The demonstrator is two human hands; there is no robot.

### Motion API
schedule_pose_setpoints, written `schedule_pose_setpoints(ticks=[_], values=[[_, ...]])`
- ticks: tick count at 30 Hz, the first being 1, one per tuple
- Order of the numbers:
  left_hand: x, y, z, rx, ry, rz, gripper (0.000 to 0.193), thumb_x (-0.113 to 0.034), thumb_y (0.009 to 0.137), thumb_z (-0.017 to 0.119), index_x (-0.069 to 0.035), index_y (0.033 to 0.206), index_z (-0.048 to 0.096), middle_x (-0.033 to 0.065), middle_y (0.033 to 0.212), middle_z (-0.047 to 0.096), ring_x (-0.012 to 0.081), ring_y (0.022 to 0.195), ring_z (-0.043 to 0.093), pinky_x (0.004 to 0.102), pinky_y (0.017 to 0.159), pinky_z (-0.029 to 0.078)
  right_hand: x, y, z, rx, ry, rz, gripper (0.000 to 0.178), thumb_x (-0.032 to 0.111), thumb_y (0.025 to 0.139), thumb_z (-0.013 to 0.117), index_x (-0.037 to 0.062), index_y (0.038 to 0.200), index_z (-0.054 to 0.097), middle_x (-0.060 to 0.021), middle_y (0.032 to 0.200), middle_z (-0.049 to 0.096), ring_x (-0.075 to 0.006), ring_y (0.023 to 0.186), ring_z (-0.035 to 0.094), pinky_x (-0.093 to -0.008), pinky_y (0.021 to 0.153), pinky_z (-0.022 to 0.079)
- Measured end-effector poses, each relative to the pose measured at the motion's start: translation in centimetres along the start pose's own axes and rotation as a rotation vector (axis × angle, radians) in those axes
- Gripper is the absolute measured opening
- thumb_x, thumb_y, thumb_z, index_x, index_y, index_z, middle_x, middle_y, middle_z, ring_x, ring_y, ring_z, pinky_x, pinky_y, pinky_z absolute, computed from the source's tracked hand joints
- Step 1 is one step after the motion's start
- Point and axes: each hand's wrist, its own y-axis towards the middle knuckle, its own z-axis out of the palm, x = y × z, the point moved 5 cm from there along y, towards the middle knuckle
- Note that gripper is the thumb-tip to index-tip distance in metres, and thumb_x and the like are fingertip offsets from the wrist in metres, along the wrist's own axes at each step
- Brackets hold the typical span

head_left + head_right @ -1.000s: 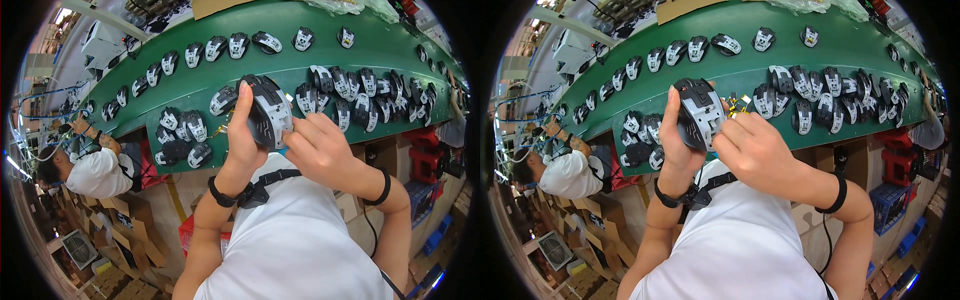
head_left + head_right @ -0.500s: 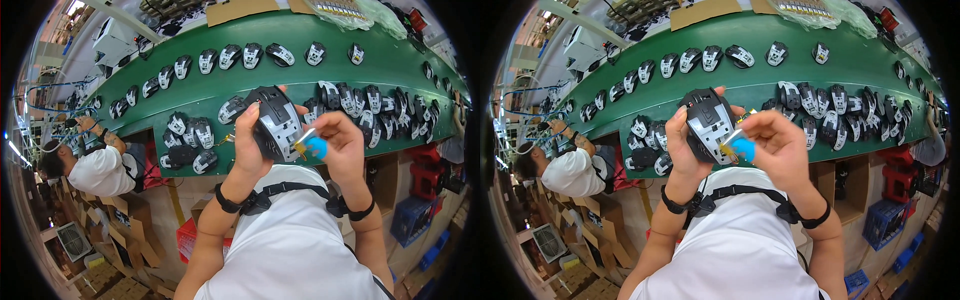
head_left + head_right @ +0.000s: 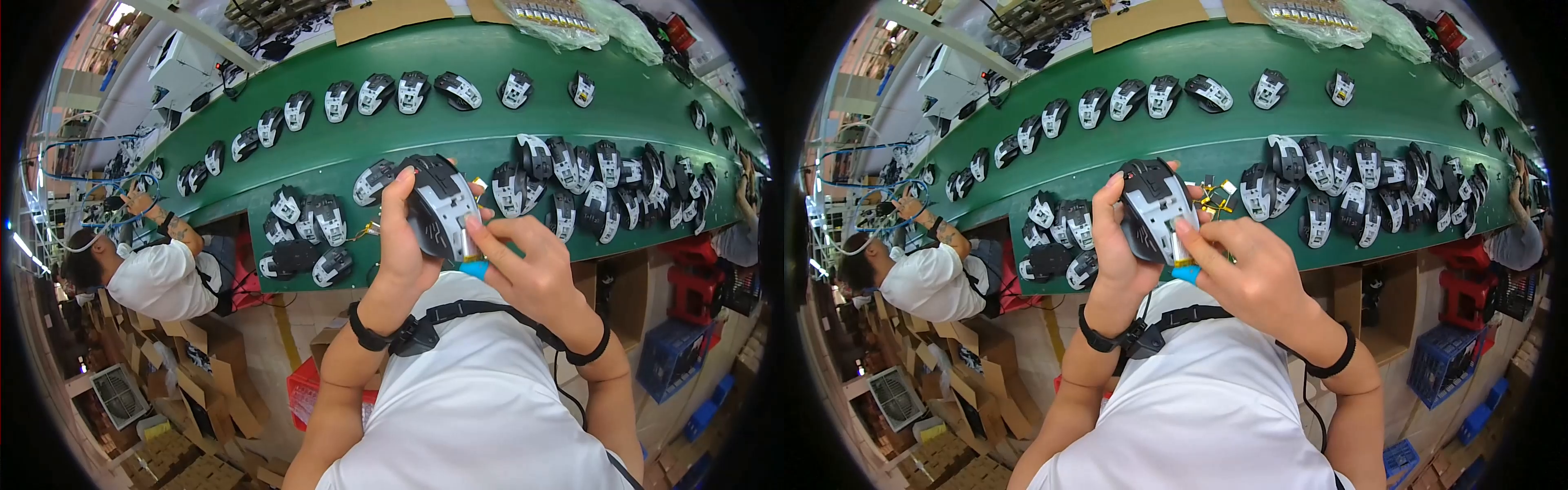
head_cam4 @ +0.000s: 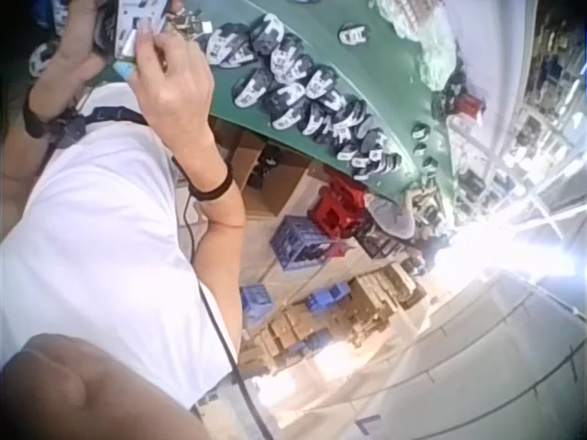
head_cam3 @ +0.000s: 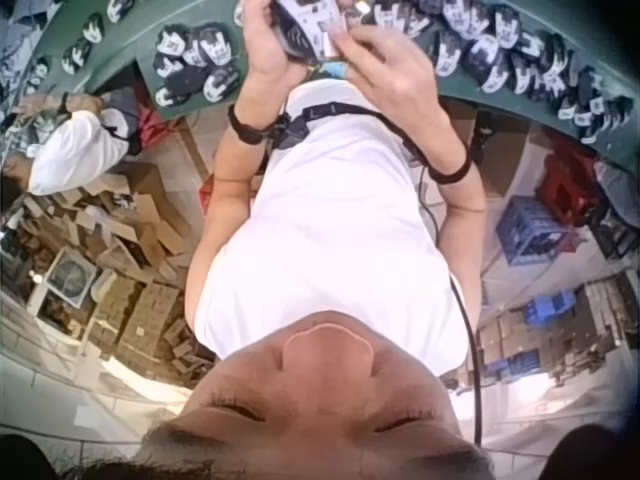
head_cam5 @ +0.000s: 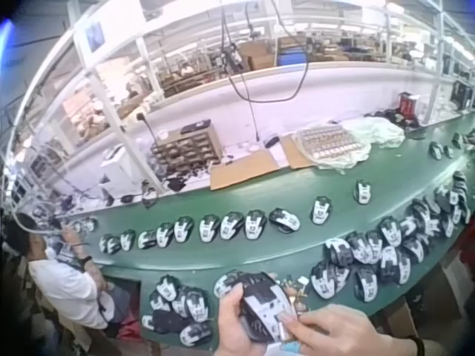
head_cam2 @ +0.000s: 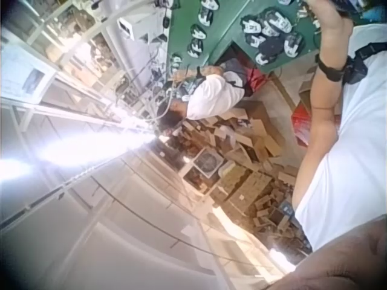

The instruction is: Assembling the internal and external components of computer mice on a production line.

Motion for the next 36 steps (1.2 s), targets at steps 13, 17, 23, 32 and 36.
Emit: schedule_pose_setpoints(ticks=[13,17,23,32,36], values=[[-0.1,0.0,0.8,0.11,0.03,-0.079,0.059,-0.053,0.091,0.036,-0.004,0.121,0.051,0.0207,0.1,0.064,0.0357,0.082,0.067,0.044,0.071,0.056,0.4,0.6,-1.6,-0.063,0.054,-0.245,0.035,0.004,0.066,0.069,-0.0001,0.101,0.069,-0.008,0.088,0.06,-0.0196,0.067,0.06,-0.029,0.056,0.05],[0.3,0.1,1.1,0.112,-0.014,-0.058,0.059,-0.052,0.091,0.035,-0.004,0.121,0.05,0.0205,0.1,0.064,0.035,0.082,0.067,0.0434,0.071,0.056,0.4,-0.5,-1.5,-0.175,0.007,-0.225,0.038,0.006,0.065,0.066,-0.0008,0.103,0.068,-0.0077,0.087,0.06,-0.0204,0.067,0.058,-0.0295,0.055,0.048],[-0.1,0.2,1.0,0.11,0.132,-0.03,0.064,-0.052,0.091,0.034,0.001,0.124,0.049,0.022,0.1,0.064,0.0355,0.082,0.066,0.0432,0.073,0.056,0.2,0.3,-2.2,-0.014,0.014,-0.277,0.035,0.006,0.065,0.065,-0.002,0.099,0.068,-0.0079,0.085,0.06,-0.0196,0.064,0.057,-0.0286,0.053,0.047],[0.2,-0.4,1.8,0.061,0.107,-0.022,0.058,-0.049,0.092,0.035,-0.001,0.121,0.052,0.021,0.097,0.064,0.0349,0.078,0.067,0.0417,0.07,0.056,0.8,0.2,-2.7,-0.038,-0.041,-0.292,0.026,0.004,0.068,0.065,-0.0019,0.094,0.069,-0.0083,0.088,0.06,-0.0196,0.065,0.059,-0.0297,0.055,0.047],[0.2,-0.2,2.2,0.109,0.128,-0.061,0.058,-0.047,0.092,0.036,0.001,0.122,0.051,0.0199,0.096,0.065,0.0307,0.08,0.067,0.0389,0.072,0.055,-0.3,1.0,-3.3,0.045,0.081,-0.307,0.021,0.003,0.067,0.068,0.001,0.087,0.069,-0.0077,0.084,0.06,-0.0189,0.066,0.06,-0.0308,0.055,0.047]])
